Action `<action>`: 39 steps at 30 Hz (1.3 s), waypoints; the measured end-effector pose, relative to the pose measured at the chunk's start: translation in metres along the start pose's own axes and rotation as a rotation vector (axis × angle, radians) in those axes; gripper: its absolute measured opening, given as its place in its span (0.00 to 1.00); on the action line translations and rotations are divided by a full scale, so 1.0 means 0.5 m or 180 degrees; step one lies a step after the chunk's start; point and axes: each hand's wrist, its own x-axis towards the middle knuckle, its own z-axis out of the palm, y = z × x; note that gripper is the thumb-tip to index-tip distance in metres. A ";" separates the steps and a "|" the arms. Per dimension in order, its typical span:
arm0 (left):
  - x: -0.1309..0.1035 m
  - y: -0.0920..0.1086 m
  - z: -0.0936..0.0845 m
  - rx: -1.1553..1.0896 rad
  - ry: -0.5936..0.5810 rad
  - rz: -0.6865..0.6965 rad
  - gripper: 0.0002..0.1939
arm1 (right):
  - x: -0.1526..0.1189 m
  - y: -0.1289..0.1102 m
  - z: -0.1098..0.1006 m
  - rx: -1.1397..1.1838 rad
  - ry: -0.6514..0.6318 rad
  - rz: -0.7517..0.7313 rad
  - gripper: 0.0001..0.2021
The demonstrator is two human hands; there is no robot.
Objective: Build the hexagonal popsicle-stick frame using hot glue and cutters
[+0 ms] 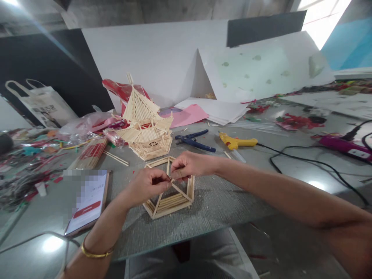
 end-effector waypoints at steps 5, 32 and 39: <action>-0.005 0.007 -0.008 -0.0075 0.0218 -0.0062 0.12 | -0.002 0.007 -0.010 0.0968 -0.0083 0.0289 0.12; -0.004 0.011 0.008 0.0367 0.0267 0.0618 0.10 | -0.007 -0.002 0.000 0.0900 -0.0031 0.0415 0.04; -0.007 -0.005 -0.002 -0.1033 0.0888 -0.0183 0.11 | -0.002 0.006 -0.019 0.0230 0.1048 0.0075 0.08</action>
